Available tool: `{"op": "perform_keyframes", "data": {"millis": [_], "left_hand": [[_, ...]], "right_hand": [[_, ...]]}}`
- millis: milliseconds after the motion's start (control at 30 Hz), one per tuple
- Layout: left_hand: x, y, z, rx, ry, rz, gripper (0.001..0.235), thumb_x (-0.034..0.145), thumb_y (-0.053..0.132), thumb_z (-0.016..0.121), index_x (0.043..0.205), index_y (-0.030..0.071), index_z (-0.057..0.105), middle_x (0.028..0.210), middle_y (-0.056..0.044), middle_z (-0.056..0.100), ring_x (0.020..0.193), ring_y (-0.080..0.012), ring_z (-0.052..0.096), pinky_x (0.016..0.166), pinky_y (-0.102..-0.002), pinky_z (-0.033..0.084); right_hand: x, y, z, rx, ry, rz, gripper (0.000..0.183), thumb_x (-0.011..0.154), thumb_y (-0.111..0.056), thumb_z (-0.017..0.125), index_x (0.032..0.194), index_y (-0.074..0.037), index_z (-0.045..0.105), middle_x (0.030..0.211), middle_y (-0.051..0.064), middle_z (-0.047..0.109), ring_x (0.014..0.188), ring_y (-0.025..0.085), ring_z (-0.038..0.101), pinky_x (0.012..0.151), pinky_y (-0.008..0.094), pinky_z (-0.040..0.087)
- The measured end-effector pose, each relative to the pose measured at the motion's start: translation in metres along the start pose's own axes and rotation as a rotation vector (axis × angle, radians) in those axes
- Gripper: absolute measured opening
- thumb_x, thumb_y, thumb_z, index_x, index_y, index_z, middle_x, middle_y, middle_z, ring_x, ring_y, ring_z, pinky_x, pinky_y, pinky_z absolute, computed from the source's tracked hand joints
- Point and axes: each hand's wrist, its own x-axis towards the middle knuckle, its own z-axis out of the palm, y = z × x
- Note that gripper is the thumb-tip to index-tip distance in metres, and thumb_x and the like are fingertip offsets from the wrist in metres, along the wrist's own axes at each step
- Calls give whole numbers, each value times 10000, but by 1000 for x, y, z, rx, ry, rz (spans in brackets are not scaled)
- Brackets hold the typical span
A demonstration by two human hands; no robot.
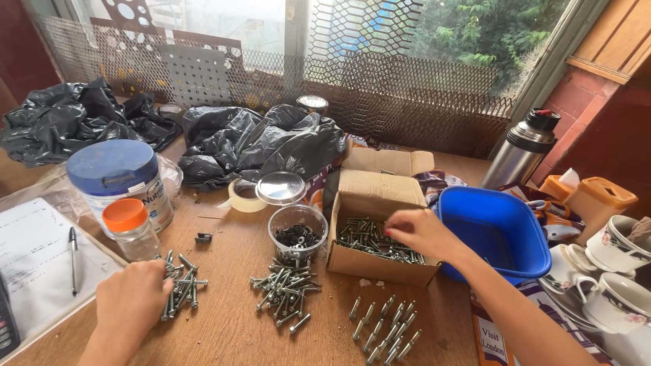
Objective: The person sorts screws and bolts from a cardboard box into a small clear container and onto the table. They handle the fasteners one at a time, placing some into the container and others in small piles on the table surface.
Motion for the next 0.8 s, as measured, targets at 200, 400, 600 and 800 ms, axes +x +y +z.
{"op": "perform_keyframes", "data": {"millis": [200, 400, 600, 800], "left_hand": [[-43, 95, -85, -347, -60, 407, 222, 965, 357, 613, 1139, 325, 747, 1168, 149, 756, 1011, -68, 741, 856, -272, 676], [-34, 198, -50, -485, 383, 1059, 597, 715, -3, 698, 1304, 57, 620, 1347, -159, 632, 1231, -328, 589, 988, -459, 496], [-26, 254, -37, -318, 342, 1184, 815, 715, -170, 624, 1491, 32, 477, 1509, -178, 512, 1426, -323, 431, 1175, -504, 301], [-31, 244, -25, -371, 278, 1221, 800, 706, -177, 561, 1466, 72, 530, 1447, -115, 587, 1394, -260, 476, 1194, -469, 270]], "right_hand": [[-56, 19, 2, -132, -59, 91, 394, 871, -489, 717, 1126, -194, 776, 1121, -24, 818, 889, 130, 804, 826, 297, 609], [-71, 70, 43, -334, 92, -327, 313, 895, -157, 714, 1196, -72, 688, 1089, 99, 743, 984, 309, 704, 900, 424, 553], [-81, 76, 53, -408, 281, -529, 249, 870, -68, 758, 1116, -31, 734, 1005, 141, 786, 896, 298, 764, 802, 396, 639], [-94, 70, 61, -483, 406, -690, 201, 883, 60, 664, 1061, -2, 737, 941, 116, 778, 793, 257, 750, 766, 393, 621]]}}
